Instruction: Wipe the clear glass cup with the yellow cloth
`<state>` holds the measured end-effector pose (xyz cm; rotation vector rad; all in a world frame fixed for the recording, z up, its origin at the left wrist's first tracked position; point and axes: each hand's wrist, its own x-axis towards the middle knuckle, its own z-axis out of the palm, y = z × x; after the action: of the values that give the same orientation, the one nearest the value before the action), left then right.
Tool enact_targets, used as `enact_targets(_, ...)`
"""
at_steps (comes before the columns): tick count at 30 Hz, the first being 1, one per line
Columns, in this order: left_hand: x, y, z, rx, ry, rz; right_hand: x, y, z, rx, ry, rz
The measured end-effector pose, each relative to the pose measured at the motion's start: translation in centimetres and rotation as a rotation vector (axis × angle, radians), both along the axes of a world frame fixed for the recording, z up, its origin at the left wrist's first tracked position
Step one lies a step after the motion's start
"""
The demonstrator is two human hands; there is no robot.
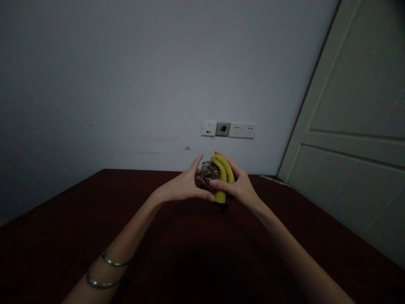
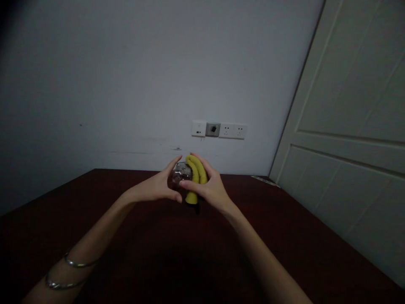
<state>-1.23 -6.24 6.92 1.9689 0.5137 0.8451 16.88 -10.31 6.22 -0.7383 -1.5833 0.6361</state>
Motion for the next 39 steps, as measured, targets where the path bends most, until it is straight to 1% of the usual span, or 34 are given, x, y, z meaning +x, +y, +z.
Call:
enact_targets(2, 0.3, -0.2, 0.0, 0.147, 0.000, 0.064, -0.2, 0.1, 0.1, -0.017, 0.045, 0.008)
enact_targets(4, 0.5, -0.4, 0.2, 0.247, -0.015, 0.088, -0.3, 0.0, 0.2, -0.016, 0.057, 0.007)
enact_targets(6, 0.5, -0.5, 0.3, 0.308, -0.022, 0.104, -0.5, -0.2, 0.2, 0.002, 0.041, -0.004)
enact_targets(9, 0.5, -0.5, 0.3, 0.362, -0.022, 0.164, -0.9, -0.2, 0.0, 0.071, 0.016, -0.031)
enact_targets(14, 0.6, -0.3, 0.0, 0.369, -0.028, 0.256, -1.3, 0.1, -0.6, 0.174, 0.023, -0.142)
enact_targets(18, 0.9, -0.4, -0.3, 0.266, -0.086, 0.259, -1.4, -0.3, -0.8, 0.363, -0.122, -0.206)
enact_targets(20, 1.1, -0.5, -0.3, 0.207, -0.120, 0.240, -1.5, -0.3, -0.7, 0.411, -0.127, -0.212)
enact_targets(21, 1.1, -0.5, -0.3, 0.191, -0.135, 0.223, -1.5, -0.2, -0.7, 0.396, -0.093, -0.217)
enact_targets(23, 1.2, -0.7, -0.2, 0.188, -0.149, 0.174, -1.4, 0.2, -0.6, 0.311, 0.016, -0.230)
enact_targets(25, 1.2, -0.9, -0.1, 0.220, -0.133, 0.135, -1.2, 0.7, -0.5, 0.210, 0.121, -0.242)
enact_targets(27, 1.2, -1.0, 0.0, 0.255, -0.108, 0.129, -1.1, 0.9, -0.4, 0.164, 0.175, -0.247)
enact_targets(29, 1.2, -1.1, 0.1, 0.268, -0.095, 0.146, -1.1, 0.6, -0.3, 0.187, 0.166, -0.245)
enact_targets(33, 1.0, -1.0, 0.1, 0.304, -0.074, 0.213, -1.4, -0.7, -0.2, 0.348, 0.001, -0.229)
enact_targets(35, 1.0, -0.9, 0.0, 0.333, -0.057, 0.242, -1.5, -1.0, -0.2, 0.380, -0.027, -0.225)
enact_targets(37, 1.0, -0.9, -0.1, 0.367, -0.037, 0.256, -1.6, -0.8, -0.2, 0.320, 0.034, -0.224)
enact_targets(39, 1.0, -0.9, -0.1, 0.411, -0.011, 0.259, -1.5, -0.3, -0.1, 0.202, 0.128, -0.219)
